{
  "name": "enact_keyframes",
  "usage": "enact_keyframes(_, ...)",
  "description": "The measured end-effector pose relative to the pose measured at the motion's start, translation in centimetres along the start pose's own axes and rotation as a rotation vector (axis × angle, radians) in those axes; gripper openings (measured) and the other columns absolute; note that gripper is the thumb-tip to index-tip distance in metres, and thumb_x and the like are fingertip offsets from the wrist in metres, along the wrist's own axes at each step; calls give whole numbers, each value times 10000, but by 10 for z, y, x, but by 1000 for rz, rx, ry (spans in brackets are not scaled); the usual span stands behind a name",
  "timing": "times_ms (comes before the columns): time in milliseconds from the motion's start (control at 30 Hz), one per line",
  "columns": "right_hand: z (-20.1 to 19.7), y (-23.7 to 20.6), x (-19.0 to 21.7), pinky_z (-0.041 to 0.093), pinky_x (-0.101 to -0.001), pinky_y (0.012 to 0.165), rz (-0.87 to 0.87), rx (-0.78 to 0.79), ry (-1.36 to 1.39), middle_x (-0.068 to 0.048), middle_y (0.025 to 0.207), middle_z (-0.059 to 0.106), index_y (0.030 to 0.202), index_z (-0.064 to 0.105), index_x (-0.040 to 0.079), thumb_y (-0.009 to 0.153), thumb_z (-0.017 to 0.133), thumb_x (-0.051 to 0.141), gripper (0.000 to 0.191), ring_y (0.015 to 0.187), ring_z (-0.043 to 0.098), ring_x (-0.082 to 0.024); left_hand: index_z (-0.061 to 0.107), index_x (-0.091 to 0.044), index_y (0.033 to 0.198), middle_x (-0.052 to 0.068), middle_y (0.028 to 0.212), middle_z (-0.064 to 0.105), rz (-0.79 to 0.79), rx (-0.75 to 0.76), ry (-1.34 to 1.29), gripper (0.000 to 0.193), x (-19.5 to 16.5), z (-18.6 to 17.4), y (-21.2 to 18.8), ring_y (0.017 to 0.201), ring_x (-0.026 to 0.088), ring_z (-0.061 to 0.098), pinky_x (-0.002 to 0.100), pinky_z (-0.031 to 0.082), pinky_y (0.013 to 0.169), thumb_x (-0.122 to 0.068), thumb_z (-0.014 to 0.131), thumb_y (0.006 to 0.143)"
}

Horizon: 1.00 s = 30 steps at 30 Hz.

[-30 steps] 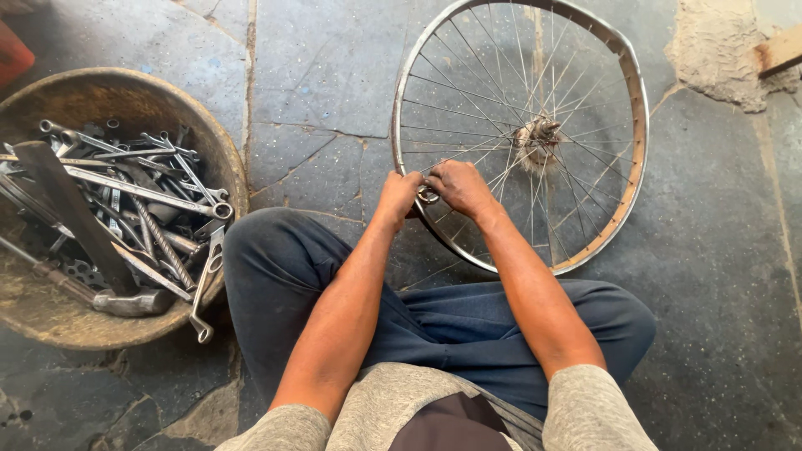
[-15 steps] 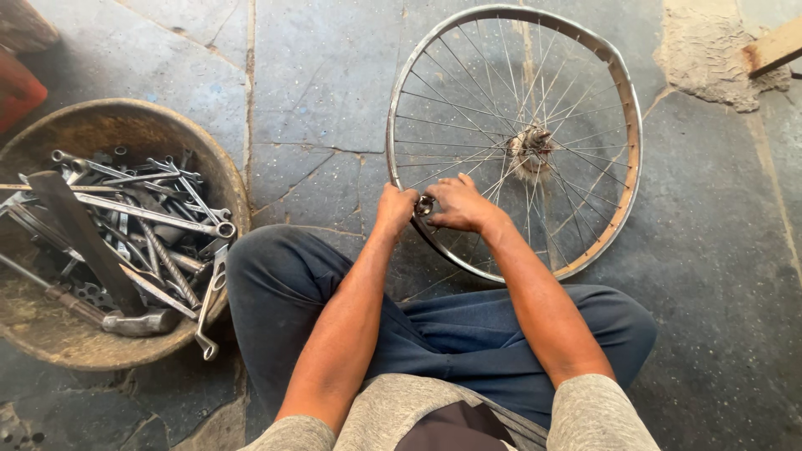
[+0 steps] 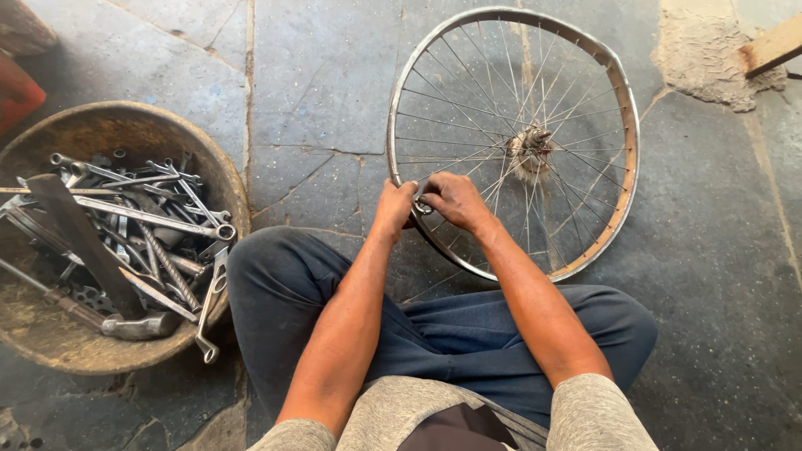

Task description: The person sits on the floor and uses a wrench to tighten the spokes of a bicycle wheel. They repeatedly adjust the wheel's position and use the tool to turn the spoke nipples.

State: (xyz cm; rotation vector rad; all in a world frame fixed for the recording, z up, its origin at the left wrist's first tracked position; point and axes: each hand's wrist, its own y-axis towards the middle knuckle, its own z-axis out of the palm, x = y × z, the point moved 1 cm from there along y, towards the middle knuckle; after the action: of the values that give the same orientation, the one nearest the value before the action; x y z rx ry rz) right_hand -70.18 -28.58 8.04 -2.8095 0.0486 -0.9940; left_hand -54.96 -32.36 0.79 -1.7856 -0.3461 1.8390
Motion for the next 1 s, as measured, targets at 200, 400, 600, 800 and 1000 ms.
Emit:
enact_keyframes(200,-1,1,-2,467,-449,972,-34,263,-65,-158,982,758,1045,761,61,984,587,332,328,959,688,-330,589,-9,1012,108,823,656,129,-23,70,323,-1,-4,-1,684,194,627,369,518,603,-281,678,862)
enact_keyframes(400,-5,-6,-2,390,-515,984,-374,52,-106,-193,1027,735,1146,701,-36,692,705,225,524,998,649,-399,648,68,998,148,865,694,94,11,172,415,7,-5,14,767,228,650,394,521,670,-334,644,896)
enact_keyframes(600,-4,-4,-6,523,-428,889,-197,154,-34,-132,998,750,1045,748,53,875,729,256,265,975,693,-316,578,37,1080,135,873,674,64,9,204,461,-5,-4,6,746,220,645,401,527,679,-389,626,909)
enact_keyframes(800,-3,3,-7,553,-413,786,38,99,60,-139,955,745,1030,730,26,891,691,291,301,876,722,-292,558,-7,1063,102,852,611,-14,175,-31,339,-15,-6,-8,640,188,632,420,553,577,-266,640,861)
enact_keyframes(1000,-9,1,-9,473,-425,972,21,312,67,-135,1116,752,1166,748,68,1032,565,385,390,1039,665,-277,436,-87,1105,60,813,620,-59,169,54,373,-7,-7,-2,620,158,639,324,520,504,-152,646,803)
